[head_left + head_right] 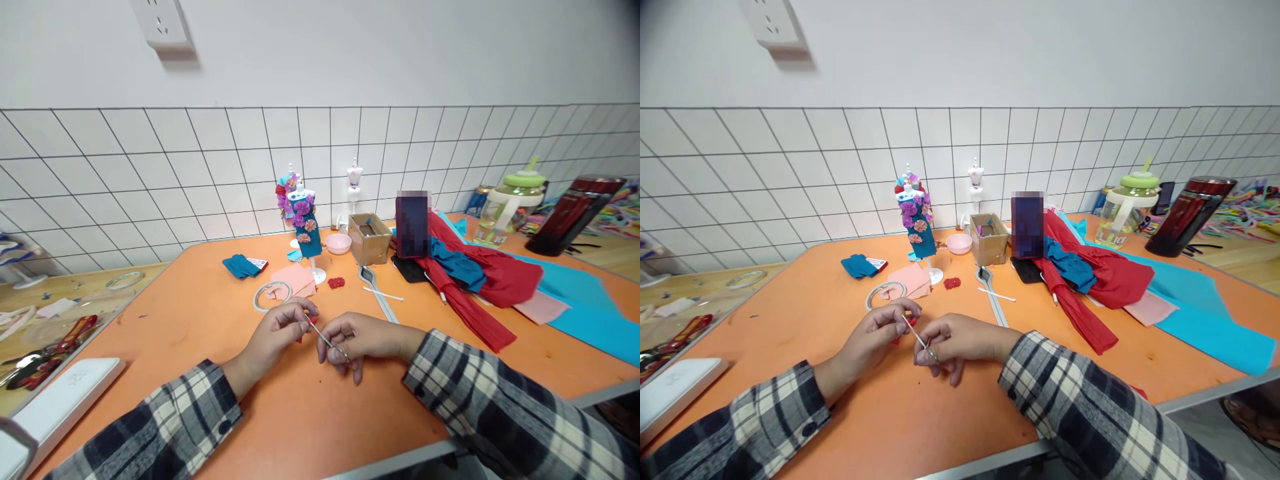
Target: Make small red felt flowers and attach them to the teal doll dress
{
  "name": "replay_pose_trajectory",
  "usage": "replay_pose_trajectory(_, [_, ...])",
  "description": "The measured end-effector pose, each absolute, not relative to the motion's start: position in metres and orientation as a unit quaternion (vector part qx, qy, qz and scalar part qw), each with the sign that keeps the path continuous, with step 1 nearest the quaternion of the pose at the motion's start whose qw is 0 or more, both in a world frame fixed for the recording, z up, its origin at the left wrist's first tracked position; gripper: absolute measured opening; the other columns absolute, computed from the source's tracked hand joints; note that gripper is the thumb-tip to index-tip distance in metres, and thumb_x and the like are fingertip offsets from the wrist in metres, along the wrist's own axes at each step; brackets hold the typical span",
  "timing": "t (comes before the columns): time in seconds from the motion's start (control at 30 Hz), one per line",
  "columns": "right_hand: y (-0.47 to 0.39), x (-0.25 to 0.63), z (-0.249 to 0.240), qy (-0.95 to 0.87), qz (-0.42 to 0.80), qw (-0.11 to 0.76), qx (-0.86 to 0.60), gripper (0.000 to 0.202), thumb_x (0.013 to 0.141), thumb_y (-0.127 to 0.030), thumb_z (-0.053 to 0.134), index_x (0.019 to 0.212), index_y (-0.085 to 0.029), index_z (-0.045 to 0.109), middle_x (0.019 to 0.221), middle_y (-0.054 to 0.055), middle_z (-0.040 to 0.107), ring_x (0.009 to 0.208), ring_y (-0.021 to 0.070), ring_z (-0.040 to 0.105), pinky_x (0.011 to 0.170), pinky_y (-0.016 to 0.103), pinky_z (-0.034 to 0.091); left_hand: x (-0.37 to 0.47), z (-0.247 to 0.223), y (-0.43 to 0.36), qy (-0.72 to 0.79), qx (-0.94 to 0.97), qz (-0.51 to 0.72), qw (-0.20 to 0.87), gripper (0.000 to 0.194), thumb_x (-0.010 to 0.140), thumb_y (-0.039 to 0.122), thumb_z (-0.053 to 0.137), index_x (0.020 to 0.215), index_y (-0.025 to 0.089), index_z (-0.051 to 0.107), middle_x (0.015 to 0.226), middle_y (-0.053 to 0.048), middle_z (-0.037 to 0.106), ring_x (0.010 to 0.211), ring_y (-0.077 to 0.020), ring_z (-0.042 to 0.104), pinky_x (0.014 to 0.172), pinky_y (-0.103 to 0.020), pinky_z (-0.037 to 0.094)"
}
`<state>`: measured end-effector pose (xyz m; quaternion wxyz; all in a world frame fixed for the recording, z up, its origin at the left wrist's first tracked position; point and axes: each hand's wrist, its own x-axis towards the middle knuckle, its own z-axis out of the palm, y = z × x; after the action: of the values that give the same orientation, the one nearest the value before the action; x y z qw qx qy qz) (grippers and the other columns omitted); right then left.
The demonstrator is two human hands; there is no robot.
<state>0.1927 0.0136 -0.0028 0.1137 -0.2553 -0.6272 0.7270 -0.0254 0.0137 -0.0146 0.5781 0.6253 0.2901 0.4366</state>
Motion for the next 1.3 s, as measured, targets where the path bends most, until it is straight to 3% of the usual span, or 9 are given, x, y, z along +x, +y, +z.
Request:
replay_pose_trajectory(0.27, [0.0146,0.1951,0.0027,-0.642,0.688,0.149,-0.303,0.039,0.067,-0.047,0.076,0.080,-0.012,0.064,0.056,-0.005,0.051,0.045,0.0065,0.052,0.045,0.019,0.052,-0.0221,-0.0144,0.0181,0.309,0.559,0.417,0.647,0.020,0.070,0.027,0.074,0.057,0.015,0.064,0.090,-0.005,0.057,0.085,-0.0188,0.051,0.078,-0.030,0.040])
replay_pose_trajectory(0.73, [0.0145,0.1968,0.0036,-0.652,0.694,0.120,-0.282,0.043,0.071,-0.052,0.072,0.086,-0.013,0.063,0.063,-0.006,0.043,0.053,0.0067,0.051,0.048,0.020,0.055,-0.0204,-0.0087,0.0160,0.301,0.519,0.382,0.703,0.016,0.063,0.026,0.074,0.057,0.015,0.063,0.086,-0.005,0.061,0.084,-0.0206,0.053,0.078,-0.032,0.039])
replay_pose_trajectory(1.0, [0.0158,0.1970,0.0014,-0.661,0.678,0.127,-0.295,0.037,0.072,-0.047,0.073,0.084,-0.013,0.064,0.064,-0.004,0.049,0.052,0.0069,0.054,0.049,0.019,0.053,-0.0200,-0.0070,0.0152,0.296,0.526,0.385,0.698,0.015,0.064,0.024,0.072,0.057,0.016,0.062,0.085,-0.005,0.061,0.079,-0.0184,0.051,0.080,-0.033,0.040])
replay_pose_trajectory(1.3, [0.0134,0.1967,0.0063,-0.658,0.677,0.120,-0.306,0.037,0.068,-0.046,0.076,0.080,-0.013,0.063,0.062,-0.004,0.050,0.053,0.0071,0.054,0.046,0.017,0.050,-0.0214,-0.0107,0.0169,0.294,0.536,0.377,0.696,0.013,0.064,0.024,0.072,0.059,0.016,0.063,0.085,-0.006,0.061,0.088,-0.0233,0.055,0.081,-0.036,0.041])
